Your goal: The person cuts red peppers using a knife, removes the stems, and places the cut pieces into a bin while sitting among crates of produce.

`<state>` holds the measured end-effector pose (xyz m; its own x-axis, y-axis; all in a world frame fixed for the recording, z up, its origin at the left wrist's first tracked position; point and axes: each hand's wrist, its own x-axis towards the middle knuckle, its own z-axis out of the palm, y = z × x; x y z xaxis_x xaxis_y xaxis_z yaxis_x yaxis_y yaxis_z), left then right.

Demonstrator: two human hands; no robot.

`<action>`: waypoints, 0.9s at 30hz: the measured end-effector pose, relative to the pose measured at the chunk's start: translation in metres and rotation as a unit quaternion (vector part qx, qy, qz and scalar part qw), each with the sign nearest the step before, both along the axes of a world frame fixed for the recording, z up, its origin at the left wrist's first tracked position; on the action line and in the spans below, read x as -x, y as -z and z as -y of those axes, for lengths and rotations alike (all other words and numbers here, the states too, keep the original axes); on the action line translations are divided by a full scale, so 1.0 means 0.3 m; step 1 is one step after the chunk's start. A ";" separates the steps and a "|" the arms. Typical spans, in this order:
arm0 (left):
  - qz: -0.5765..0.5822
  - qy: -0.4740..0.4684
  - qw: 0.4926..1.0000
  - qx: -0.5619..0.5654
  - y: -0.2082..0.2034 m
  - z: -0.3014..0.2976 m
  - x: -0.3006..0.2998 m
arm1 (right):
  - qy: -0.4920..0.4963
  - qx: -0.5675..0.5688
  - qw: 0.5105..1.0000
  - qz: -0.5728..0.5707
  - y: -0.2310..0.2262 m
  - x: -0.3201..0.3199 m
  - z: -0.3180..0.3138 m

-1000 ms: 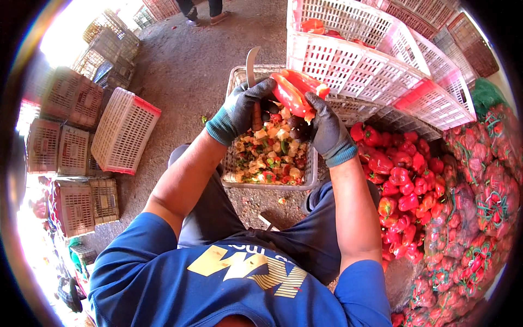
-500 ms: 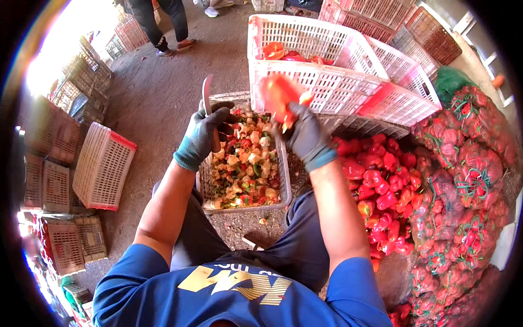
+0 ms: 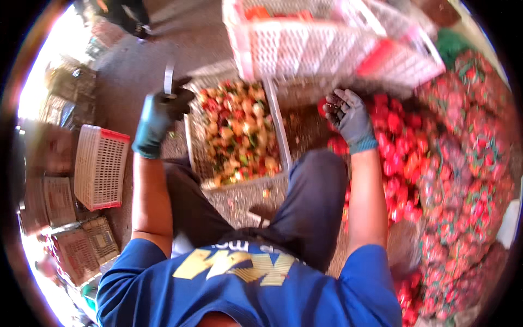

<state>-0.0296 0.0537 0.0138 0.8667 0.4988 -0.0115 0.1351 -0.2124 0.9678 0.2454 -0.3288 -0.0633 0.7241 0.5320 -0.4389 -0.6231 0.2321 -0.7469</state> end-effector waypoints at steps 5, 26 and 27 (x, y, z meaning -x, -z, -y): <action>-0.100 -0.046 0.994 -0.012 -0.023 -0.005 0.061 | 0.019 0.117 0.992 -0.052 0.626 0.012 0.298; -0.255 -0.055 0.964 -0.057 0.146 0.129 -0.146 | -0.166 0.520 0.834 0.082 1.511 0.318 0.333; -0.251 -0.055 0.965 -0.044 0.157 0.130 -0.152 | -0.148 0.509 0.845 0.070 1.513 0.324 0.343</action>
<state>0.0160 0.0147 -0.0333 0.7048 0.6058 -0.3692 0.6088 -0.2492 0.7532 0.1483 -0.4318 -0.5171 0.7079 0.0969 -0.6996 -0.4310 -0.7255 -0.5366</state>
